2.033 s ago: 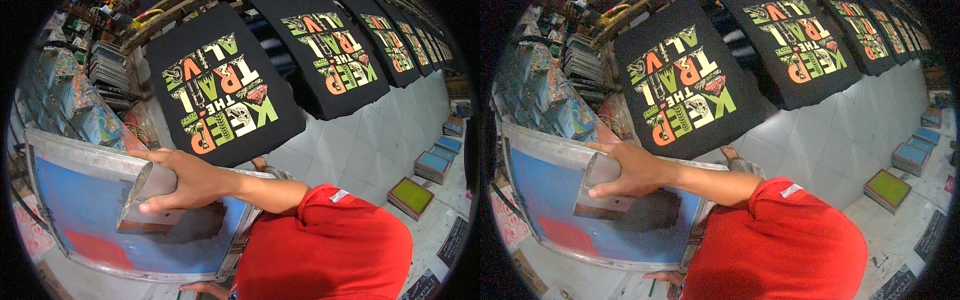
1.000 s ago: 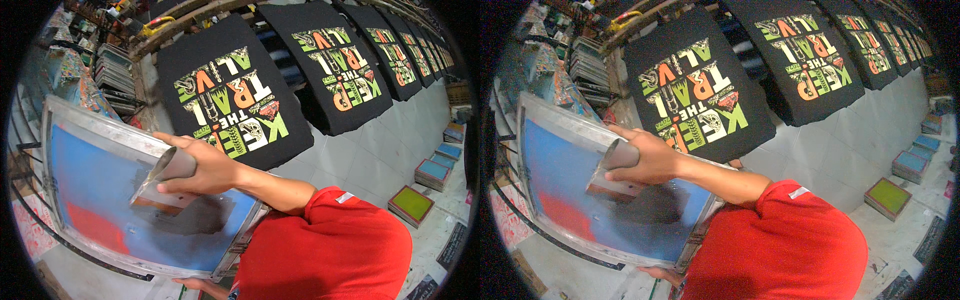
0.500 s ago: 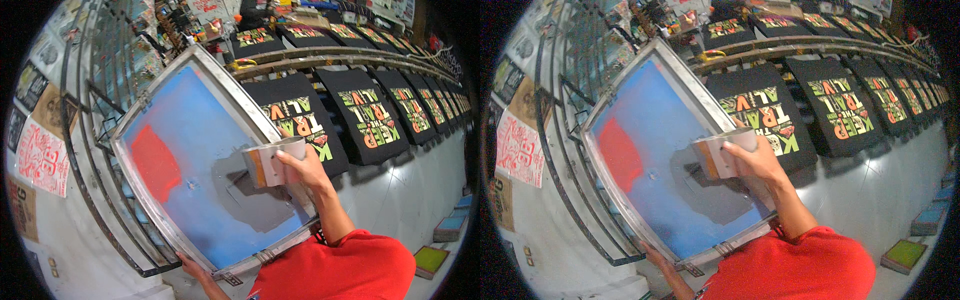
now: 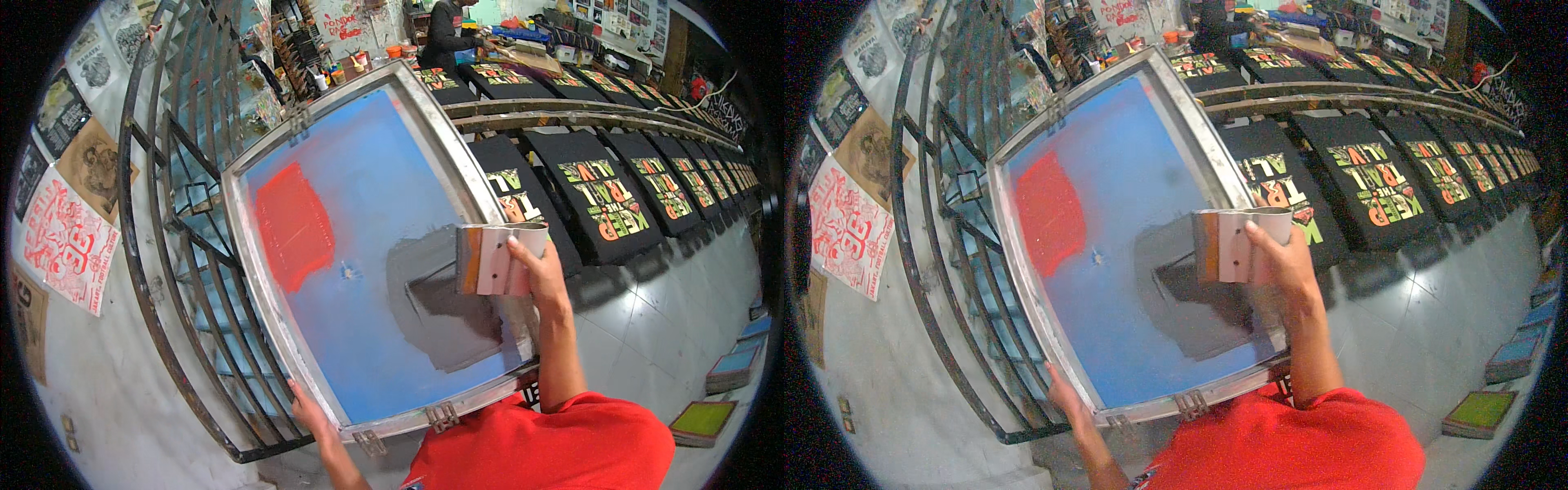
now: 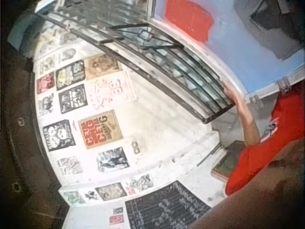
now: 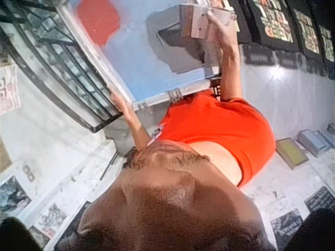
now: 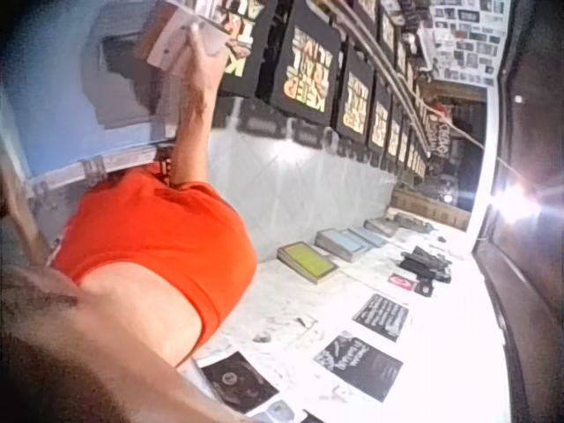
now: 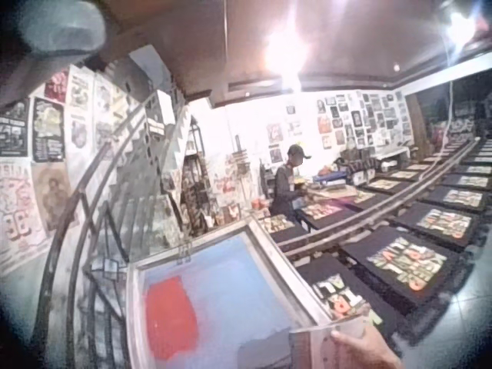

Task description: The person performs screen printing on garments by applying ink through a screen using a squeegee, then moves the screen to a storage rack.

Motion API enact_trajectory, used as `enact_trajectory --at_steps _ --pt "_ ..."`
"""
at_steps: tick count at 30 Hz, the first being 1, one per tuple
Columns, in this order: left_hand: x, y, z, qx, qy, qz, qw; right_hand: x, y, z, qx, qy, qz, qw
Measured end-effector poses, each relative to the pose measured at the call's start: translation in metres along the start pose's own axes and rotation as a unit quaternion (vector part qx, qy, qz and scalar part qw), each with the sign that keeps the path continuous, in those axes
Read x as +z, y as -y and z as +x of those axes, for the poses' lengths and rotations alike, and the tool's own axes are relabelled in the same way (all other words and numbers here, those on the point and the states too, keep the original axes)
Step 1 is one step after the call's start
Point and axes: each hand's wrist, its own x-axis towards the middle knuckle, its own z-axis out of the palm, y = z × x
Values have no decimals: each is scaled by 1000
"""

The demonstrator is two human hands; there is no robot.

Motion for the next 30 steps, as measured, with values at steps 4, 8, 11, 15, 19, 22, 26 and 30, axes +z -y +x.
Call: enact_trajectory --at_steps 4,8,11,15,19,22,26,30 --pt "36 -32 39 46 27 -25 998 8 -14 38 -29 -43 44 998" --pt "80 -91 69 103 73 -39 991 27 -19 82 4 -100 103 990" --pt "106 -134 111 134 93 -17 986 42 -39 133 -17 -107 172 979" --pt "144 -205 149 177 80 11 981 82 -43 194 -17 -115 197 973" --pt "179 -238 200 182 42 82 979 126 -22 237 -34 -100 188 977" --pt "211 -246 240 177 39 51 982 142 -24 270 -42 -102 173 979" --pt "246 -262 274 159 69 59 983 157 -23 296 -44 -134 160 977" --pt "296 -293 325 208 143 42 967 160 -44 327 -51 -212 179 959"
